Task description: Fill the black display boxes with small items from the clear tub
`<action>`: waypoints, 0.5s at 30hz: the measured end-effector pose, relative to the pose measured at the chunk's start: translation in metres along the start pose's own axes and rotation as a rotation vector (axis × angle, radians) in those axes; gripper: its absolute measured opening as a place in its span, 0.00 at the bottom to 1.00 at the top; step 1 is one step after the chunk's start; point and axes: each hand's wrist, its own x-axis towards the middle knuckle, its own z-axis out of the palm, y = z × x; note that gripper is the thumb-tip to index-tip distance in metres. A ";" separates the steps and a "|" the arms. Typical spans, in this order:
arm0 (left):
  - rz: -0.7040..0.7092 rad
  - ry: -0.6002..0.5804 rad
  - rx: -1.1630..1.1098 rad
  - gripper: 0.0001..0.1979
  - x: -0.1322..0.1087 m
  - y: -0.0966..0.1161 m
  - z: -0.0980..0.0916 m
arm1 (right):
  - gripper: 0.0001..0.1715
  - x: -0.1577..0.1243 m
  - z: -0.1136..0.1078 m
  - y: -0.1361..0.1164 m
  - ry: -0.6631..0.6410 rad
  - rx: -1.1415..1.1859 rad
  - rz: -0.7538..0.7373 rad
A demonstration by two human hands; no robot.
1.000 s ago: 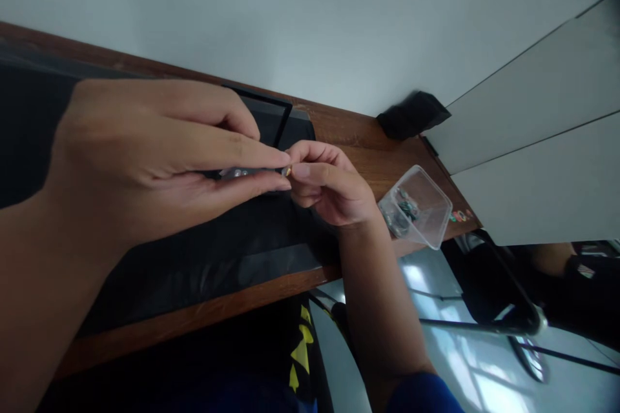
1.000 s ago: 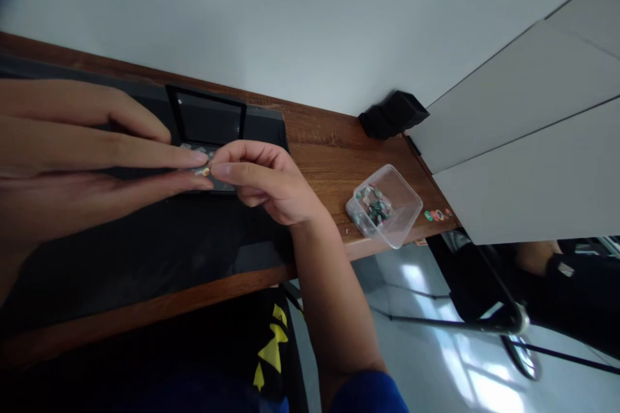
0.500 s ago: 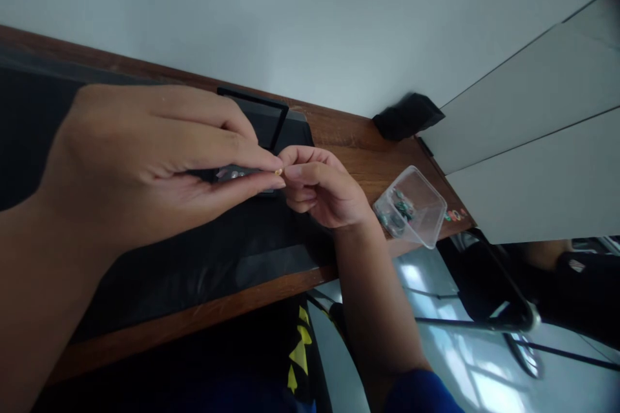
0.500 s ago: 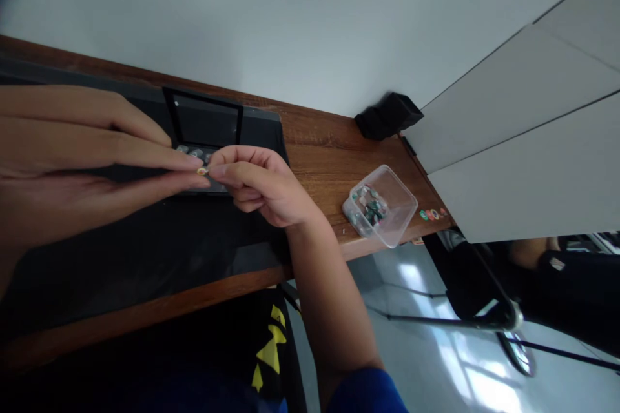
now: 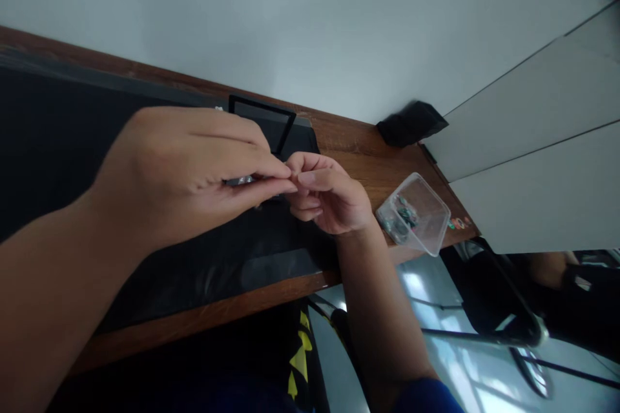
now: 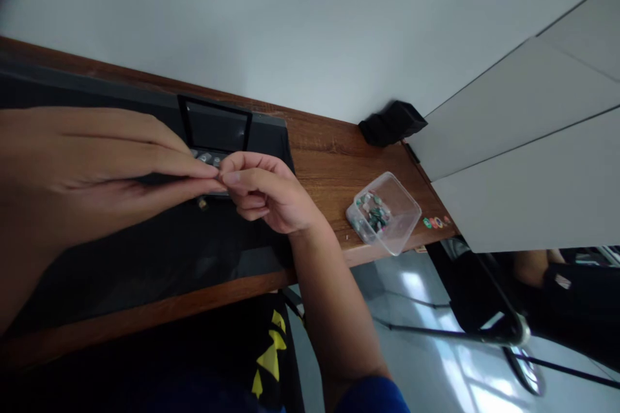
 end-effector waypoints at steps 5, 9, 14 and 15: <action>-0.009 0.133 0.042 0.19 0.000 0.002 0.000 | 0.19 0.003 0.000 0.002 0.067 -0.018 -0.044; 0.002 0.086 0.043 0.20 0.001 -0.007 -0.002 | 0.18 0.005 -0.003 0.002 0.135 -0.146 -0.096; -0.081 0.136 0.085 0.20 0.001 -0.009 -0.009 | 0.20 0.004 0.000 0.014 0.102 -0.491 -0.146; -0.101 0.158 0.099 0.20 0.000 -0.009 -0.009 | 0.20 0.004 0.002 0.017 0.073 -0.538 -0.144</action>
